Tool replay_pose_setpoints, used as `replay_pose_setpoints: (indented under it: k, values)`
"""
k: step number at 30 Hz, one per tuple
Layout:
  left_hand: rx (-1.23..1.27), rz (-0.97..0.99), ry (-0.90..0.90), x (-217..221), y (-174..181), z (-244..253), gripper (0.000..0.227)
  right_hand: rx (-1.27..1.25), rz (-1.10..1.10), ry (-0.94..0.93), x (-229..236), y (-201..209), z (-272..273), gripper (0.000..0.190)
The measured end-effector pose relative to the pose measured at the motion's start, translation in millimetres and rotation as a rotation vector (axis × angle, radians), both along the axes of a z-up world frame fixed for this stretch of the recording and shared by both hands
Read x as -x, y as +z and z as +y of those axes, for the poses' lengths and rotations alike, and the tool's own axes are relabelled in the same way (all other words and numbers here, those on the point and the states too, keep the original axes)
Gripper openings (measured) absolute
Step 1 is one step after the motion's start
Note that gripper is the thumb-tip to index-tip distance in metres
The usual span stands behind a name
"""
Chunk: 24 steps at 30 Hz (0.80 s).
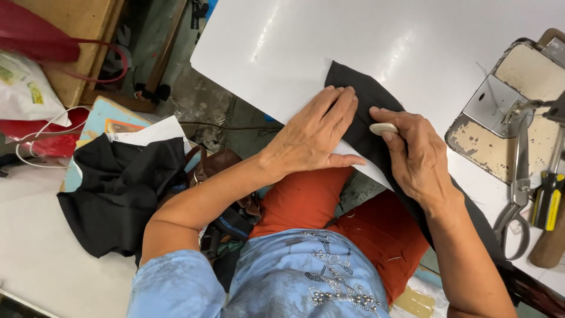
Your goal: Marking a strip of black fabric with chalk and then trimming the edge with scissors at a sewing station
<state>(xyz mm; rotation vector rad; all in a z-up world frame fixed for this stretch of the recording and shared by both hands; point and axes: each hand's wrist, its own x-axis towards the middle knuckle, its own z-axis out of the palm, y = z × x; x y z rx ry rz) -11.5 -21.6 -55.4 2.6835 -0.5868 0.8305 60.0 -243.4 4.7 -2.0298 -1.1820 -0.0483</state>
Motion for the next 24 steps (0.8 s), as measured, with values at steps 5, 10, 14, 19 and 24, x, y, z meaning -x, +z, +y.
replay_pose_setpoints:
  k: [5, 10, 14, 19, 24]
  values:
    - [0.043, 0.061, 0.038, 10, 8, -2, 0.108, 0.01, -0.005, -0.025, 2, 1, 2, 0.008]
    - [0.049, 0.043, 0.083, 12, 11, -4, 0.102, -0.013, 0.028, -0.035, 2, 0, 3, 0.007]
    - [0.028, 0.048, 0.107, 12, 10, -4, 0.1, -0.015, 0.031, -0.042, 3, -1, 4, 0.007]
    - [-0.018, 0.041, 0.132, 9, 12, 0, 0.1, 0.013, 0.082, -0.041, 3, 6, 3, 0.007]
    - [-0.137, 0.023, 0.143, 10, 24, 7, 0.098, 0.03, 0.294, -0.08, -5, 31, 4, 0.01]
